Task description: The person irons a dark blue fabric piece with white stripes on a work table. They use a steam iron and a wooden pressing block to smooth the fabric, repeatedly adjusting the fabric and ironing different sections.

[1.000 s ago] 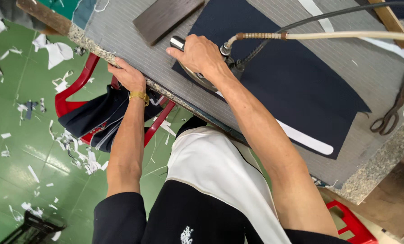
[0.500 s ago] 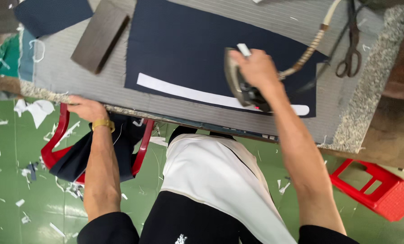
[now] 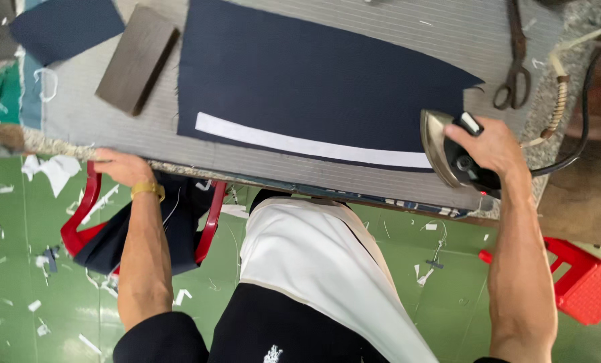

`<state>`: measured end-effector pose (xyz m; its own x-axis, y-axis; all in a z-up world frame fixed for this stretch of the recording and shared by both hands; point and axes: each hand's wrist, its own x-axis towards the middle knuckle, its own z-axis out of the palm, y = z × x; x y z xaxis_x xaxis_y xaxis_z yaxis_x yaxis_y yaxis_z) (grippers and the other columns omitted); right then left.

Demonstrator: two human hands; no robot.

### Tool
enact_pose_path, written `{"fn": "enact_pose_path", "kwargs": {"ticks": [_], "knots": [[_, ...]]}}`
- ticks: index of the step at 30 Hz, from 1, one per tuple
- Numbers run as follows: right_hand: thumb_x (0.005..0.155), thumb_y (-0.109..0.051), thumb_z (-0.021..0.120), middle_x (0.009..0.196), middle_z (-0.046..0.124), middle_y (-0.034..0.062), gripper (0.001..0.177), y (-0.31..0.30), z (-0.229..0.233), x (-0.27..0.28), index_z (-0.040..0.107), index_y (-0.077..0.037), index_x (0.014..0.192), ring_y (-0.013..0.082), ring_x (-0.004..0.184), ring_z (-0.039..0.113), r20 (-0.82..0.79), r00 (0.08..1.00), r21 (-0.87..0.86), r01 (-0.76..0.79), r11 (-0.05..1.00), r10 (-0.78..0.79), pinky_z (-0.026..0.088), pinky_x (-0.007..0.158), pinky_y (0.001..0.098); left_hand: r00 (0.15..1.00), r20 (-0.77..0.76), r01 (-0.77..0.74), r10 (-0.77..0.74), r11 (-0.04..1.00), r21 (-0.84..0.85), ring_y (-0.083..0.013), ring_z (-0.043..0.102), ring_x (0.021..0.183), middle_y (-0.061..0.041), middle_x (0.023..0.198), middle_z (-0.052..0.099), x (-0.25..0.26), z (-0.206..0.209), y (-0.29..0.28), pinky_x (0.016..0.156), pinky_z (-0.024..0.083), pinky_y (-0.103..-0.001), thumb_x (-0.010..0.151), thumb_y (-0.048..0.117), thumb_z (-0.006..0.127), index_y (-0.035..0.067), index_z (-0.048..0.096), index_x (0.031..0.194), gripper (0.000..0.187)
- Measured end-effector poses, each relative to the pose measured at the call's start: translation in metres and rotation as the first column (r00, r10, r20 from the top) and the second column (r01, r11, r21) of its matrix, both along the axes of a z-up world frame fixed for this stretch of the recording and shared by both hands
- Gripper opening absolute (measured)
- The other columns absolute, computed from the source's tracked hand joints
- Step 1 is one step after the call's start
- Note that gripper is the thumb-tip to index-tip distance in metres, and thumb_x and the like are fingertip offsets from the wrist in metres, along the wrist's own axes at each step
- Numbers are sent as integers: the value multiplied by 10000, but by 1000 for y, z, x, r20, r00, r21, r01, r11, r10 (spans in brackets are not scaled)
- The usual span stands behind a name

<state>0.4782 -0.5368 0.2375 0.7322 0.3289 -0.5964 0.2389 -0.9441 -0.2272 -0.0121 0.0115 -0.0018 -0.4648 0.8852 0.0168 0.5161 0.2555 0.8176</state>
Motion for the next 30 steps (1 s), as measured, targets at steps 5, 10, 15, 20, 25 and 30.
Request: {"fn": "enact_pose_path", "kwargs": {"ticks": [5, 10, 15, 20, 25, 30], "knots": [[872, -586, 700, 831, 761, 103, 503, 38, 16, -23, 744, -88, 928, 254, 711, 650, -133, 969, -62, -218, 974, 208, 432, 622, 393, 1000, 29, 3, -3, 1000, 22, -496, 565, 1316, -354, 1475, 501, -3, -10, 1, 1073, 468, -478, 1032, 564, 349, -51, 386, 1472, 757], [847, -614, 663, 878, 811, 62, 505, 123, 40, -70, 785, -199, 1107, 224, 706, 711, -210, 898, -98, -412, 906, 386, 471, 629, 369, 997, 73, 11, -17, 997, 82, -490, 555, 1325, -375, 1471, 484, -11, -28, 5, 1078, 483, -481, 1041, 529, 408, -92, 381, 1453, 746], [885, -611, 707, 887, 784, 176, 552, 217, 41, -127, 766, -76, 1005, 360, 886, 771, -169, 792, 131, -572, 810, 587, 585, 762, 454, 996, 8, 92, -92, 994, -53, -444, 491, 1451, -312, 1573, 429, -14, -30, -5, 1258, 356, -535, 1171, 547, 369, 134, 264, 1563, 579], [879, -664, 677, 819, 768, 148, 577, 311, 18, -174, 755, -95, 937, 357, 840, 770, -93, 719, 270, -647, 713, 688, 588, 732, 458, 997, 0, 80, -80, 996, -37, -444, 487, 1445, -316, 1562, 433, -11, -35, -4, 1261, 344, -541, 1167, 531, 368, 109, 279, 1550, 576], [899, -595, 692, 742, 741, 118, 497, 387, 5, -205, 743, -101, 909, 334, 773, 773, 26, 637, 389, -716, 579, 770, 572, 689, 456, 998, 8, 66, -66, 998, 10, -453, 465, 1448, -313, 1563, 422, -12, -37, -5, 1259, 331, -545, 1162, 506, 395, 95, 295, 1534, 563], [897, -594, 668, 791, 748, 204, 588, 431, 0, -220, 759, -19, 980, 407, 829, 768, 62, 628, 440, -715, 544, 776, 595, 718, 499, 998, -28, 59, -59, 998, 1, -433, 523, 1403, -273, 1557, 431, -14, -53, 5, 1202, 415, -526, 1157, 490, 424, 117, 286, 1547, 557]]}}
